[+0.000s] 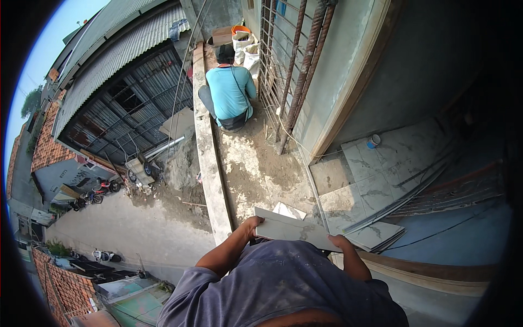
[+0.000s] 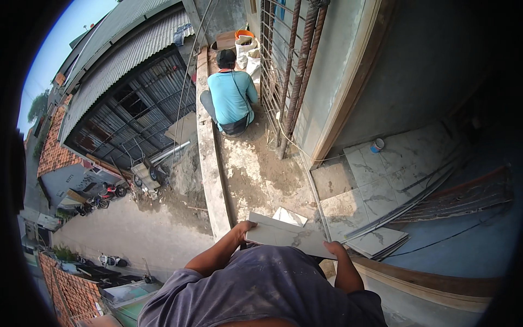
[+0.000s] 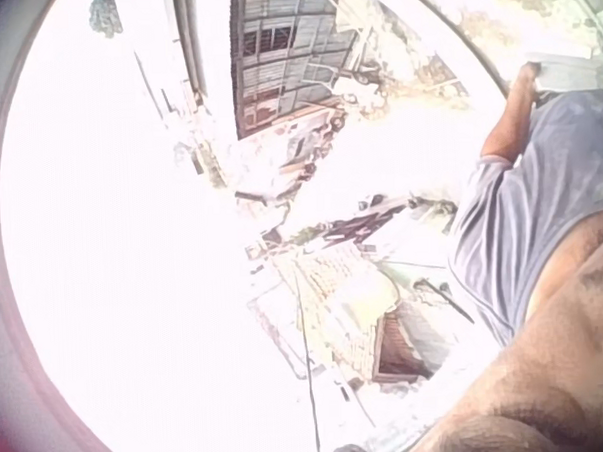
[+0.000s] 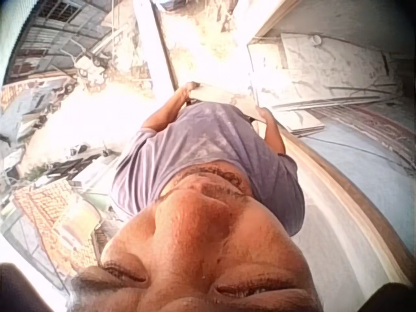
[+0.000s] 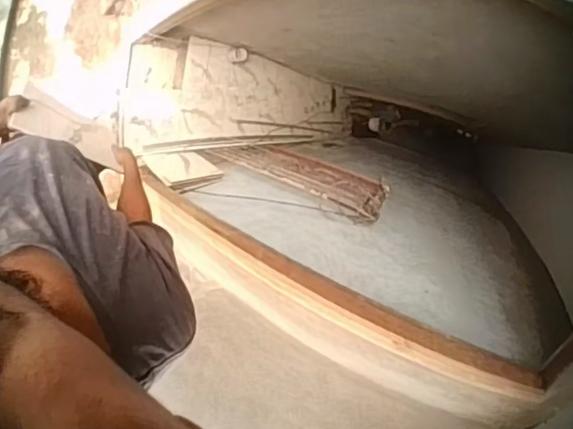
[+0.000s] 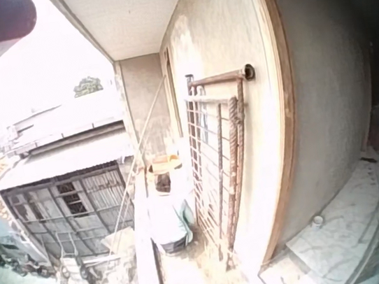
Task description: The person carries a tile out to a ledge and cuts the tile along marked lines using an angle grinder.
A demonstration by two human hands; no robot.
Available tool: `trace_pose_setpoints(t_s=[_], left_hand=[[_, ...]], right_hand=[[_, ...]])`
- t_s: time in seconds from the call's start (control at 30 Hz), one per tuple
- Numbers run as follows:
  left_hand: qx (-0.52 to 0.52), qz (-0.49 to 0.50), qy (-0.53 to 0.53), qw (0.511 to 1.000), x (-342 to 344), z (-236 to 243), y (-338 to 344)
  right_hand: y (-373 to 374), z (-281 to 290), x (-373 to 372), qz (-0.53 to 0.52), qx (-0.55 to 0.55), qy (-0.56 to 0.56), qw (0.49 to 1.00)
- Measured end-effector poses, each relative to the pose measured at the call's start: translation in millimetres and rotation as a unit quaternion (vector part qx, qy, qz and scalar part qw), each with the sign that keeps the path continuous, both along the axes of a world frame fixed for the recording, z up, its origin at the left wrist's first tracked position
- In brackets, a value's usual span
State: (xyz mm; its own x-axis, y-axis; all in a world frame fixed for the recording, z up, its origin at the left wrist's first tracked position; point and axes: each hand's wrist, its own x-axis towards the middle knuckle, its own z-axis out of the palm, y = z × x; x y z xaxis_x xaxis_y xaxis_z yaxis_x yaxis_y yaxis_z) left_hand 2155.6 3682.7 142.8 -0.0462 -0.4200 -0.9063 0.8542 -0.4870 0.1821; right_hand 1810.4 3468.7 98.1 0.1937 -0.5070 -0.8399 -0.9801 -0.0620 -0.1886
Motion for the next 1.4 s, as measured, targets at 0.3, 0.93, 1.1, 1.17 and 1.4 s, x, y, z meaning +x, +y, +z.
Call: trace_pose_setpoints(t_s=[0.3, 0.93, 1.1, 1.17, 1.4], left_hand=[[0.004, 0.017, -0.011, 1.000, -2, -4, 3], [-0.023, 0.005, -0.019, 1.000, -4, -10, 3], [-0.020, 0.023, -0.012, 0.999, -2, -18, 6], [-0.034, 0.014, -0.008, 0.999, -2, -11, 6], [-0.018, -0.002, -0.029, 0.999, -4, 4, 6]], right_hand=[[-3, -3, 0, -0.006, 0.002, -0.007, 1.000], [2, -1, -4, -0.008, 0.005, -0.012, 1.000], [2, 2, 0, 0.001, -0.001, -0.007, 1.000], [1, -2, -1, 0.006, -0.003, -0.001, 1.000], [2, -2, -1, 0.006, -0.005, -0.003, 1.000]])
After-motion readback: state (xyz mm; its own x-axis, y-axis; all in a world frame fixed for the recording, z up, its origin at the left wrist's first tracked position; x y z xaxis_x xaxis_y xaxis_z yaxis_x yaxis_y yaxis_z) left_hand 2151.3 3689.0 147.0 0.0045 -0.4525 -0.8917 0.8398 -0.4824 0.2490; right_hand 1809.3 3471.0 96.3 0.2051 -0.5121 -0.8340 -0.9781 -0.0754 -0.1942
